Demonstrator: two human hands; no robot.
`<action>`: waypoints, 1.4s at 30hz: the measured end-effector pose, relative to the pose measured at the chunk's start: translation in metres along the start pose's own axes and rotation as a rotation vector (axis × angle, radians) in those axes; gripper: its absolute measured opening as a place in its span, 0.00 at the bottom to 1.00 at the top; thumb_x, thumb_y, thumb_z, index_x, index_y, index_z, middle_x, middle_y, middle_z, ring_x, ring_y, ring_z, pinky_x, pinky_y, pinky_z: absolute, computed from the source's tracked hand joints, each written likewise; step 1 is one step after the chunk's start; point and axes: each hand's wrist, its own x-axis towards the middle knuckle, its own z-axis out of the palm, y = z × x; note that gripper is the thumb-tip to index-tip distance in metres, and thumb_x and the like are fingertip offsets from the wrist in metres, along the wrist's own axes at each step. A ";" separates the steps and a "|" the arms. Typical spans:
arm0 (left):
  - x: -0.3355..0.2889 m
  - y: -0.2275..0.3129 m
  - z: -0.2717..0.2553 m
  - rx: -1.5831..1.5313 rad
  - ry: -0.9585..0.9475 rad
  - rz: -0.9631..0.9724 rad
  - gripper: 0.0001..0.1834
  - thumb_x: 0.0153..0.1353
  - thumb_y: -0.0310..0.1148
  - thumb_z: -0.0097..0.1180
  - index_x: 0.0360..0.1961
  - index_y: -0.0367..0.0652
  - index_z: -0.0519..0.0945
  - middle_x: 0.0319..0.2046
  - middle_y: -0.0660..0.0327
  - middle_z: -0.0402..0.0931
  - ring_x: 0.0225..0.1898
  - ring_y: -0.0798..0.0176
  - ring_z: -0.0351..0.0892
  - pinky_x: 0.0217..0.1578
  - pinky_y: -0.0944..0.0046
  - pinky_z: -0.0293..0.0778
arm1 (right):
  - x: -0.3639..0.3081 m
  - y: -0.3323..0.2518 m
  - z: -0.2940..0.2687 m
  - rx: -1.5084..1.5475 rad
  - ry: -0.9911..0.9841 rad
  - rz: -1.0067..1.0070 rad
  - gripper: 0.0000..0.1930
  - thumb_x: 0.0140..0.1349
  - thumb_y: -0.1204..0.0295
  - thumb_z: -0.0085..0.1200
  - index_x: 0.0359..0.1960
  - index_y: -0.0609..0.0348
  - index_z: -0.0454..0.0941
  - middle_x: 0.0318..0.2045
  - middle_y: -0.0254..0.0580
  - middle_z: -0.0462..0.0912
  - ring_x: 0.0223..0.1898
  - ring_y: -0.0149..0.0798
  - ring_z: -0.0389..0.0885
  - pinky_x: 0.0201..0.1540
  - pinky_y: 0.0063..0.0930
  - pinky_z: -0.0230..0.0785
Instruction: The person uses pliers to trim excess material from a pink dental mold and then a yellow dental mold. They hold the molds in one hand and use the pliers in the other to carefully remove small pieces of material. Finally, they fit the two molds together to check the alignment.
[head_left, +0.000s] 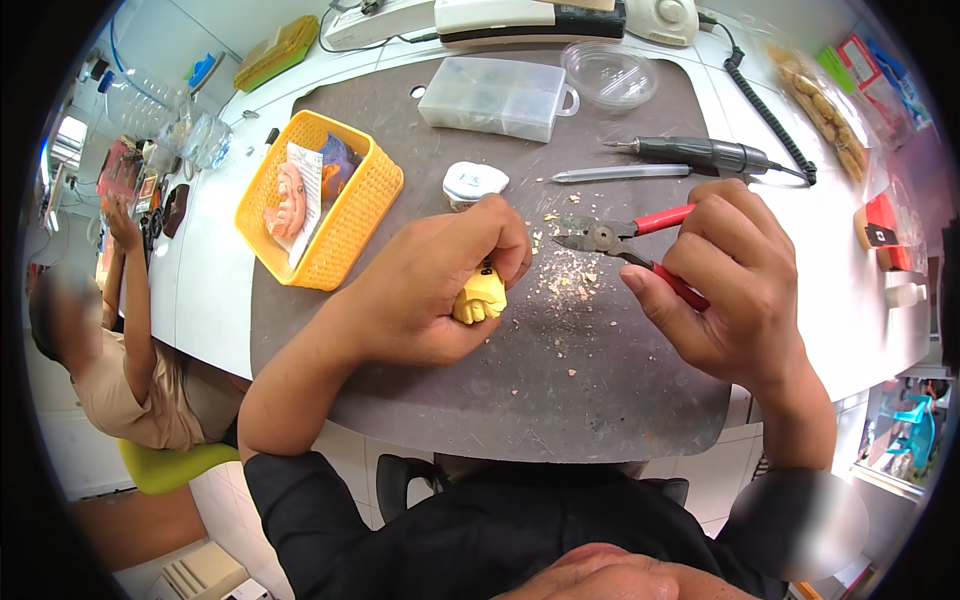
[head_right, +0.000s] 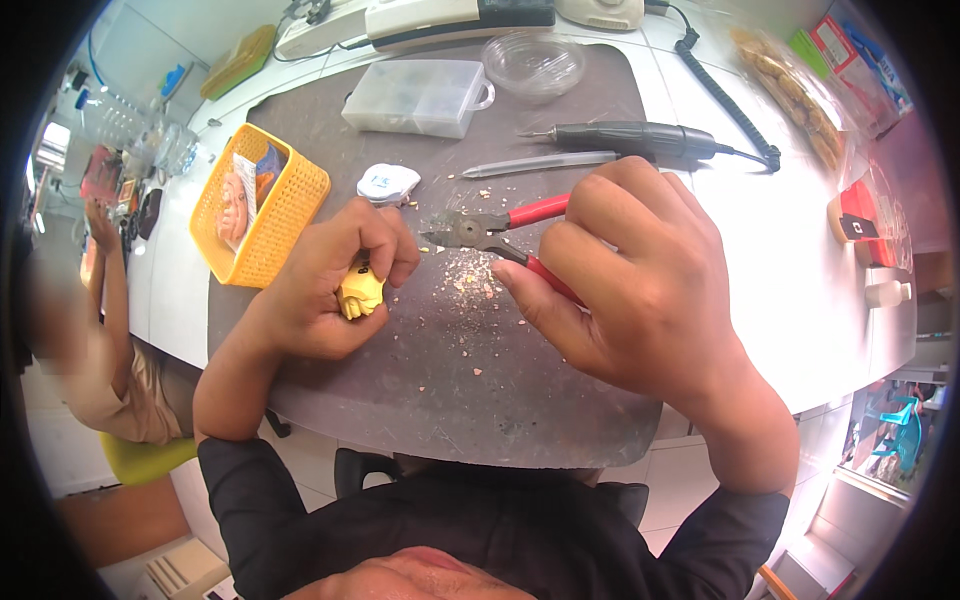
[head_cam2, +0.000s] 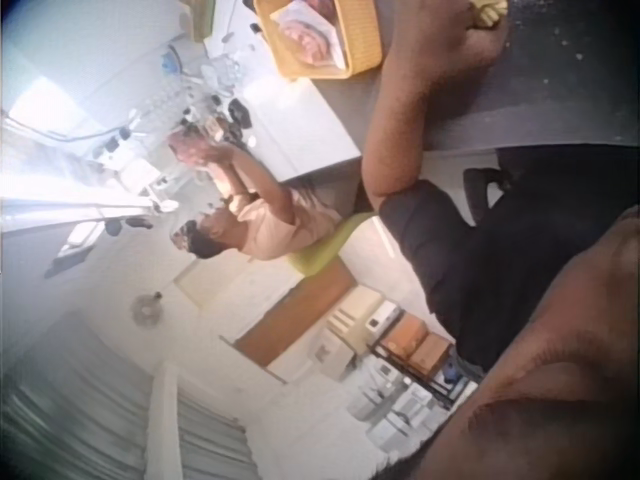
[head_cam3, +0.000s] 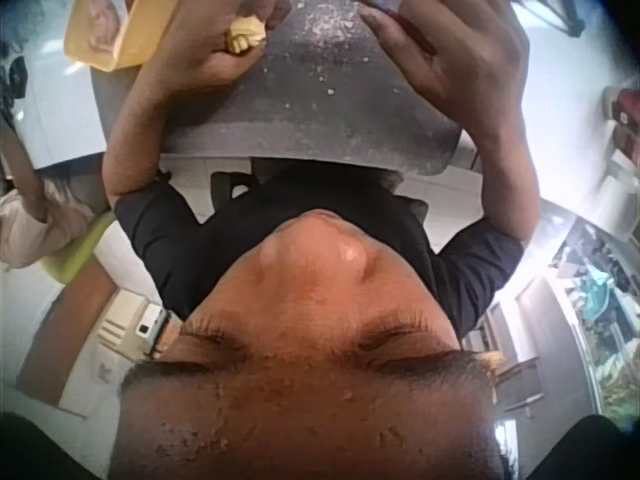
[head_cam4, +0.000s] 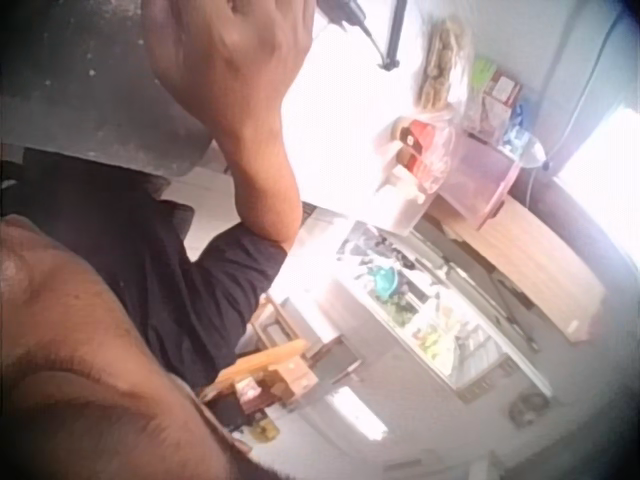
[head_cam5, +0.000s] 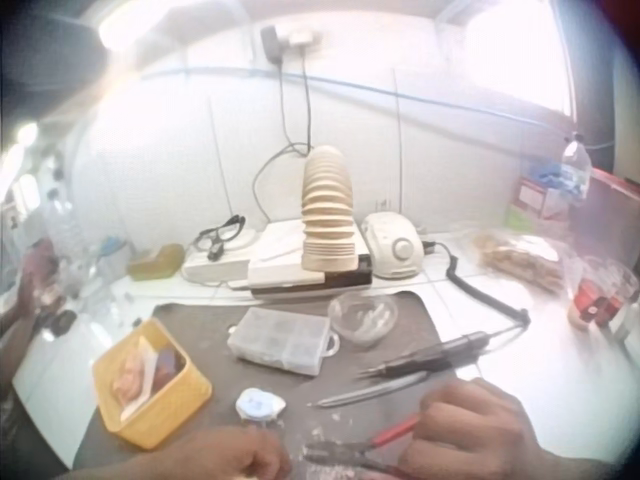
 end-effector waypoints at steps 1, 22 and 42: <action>0.000 0.000 0.000 0.007 0.003 0.000 0.21 0.45 0.19 0.64 0.39 0.42 0.68 0.31 0.57 0.72 0.33 0.48 0.77 0.35 0.58 0.72 | 0.000 0.000 0.000 -0.002 -0.003 -0.004 0.17 0.48 0.70 0.74 0.19 0.59 0.72 0.23 0.41 0.69 0.33 0.48 0.76 0.33 0.39 0.68; 0.003 0.011 -0.003 0.279 0.043 -0.023 0.16 0.44 0.25 0.65 0.35 0.43 0.74 0.30 0.57 0.77 0.33 0.47 0.80 0.33 0.56 0.74 | 0.000 0.000 0.001 -0.014 -0.019 -0.040 0.18 0.48 0.68 0.74 0.18 0.57 0.72 0.23 0.40 0.68 0.33 0.48 0.76 0.32 0.38 0.67; 0.005 0.004 0.000 -0.091 -0.068 0.007 0.13 0.49 0.17 0.56 0.33 0.43 0.69 0.29 0.61 0.72 0.32 0.61 0.79 0.36 0.63 0.71 | 0.001 0.000 -0.001 -0.019 -0.014 -0.072 0.16 0.48 0.67 0.74 0.20 0.56 0.75 0.26 0.38 0.73 0.32 0.43 0.76 0.33 0.37 0.69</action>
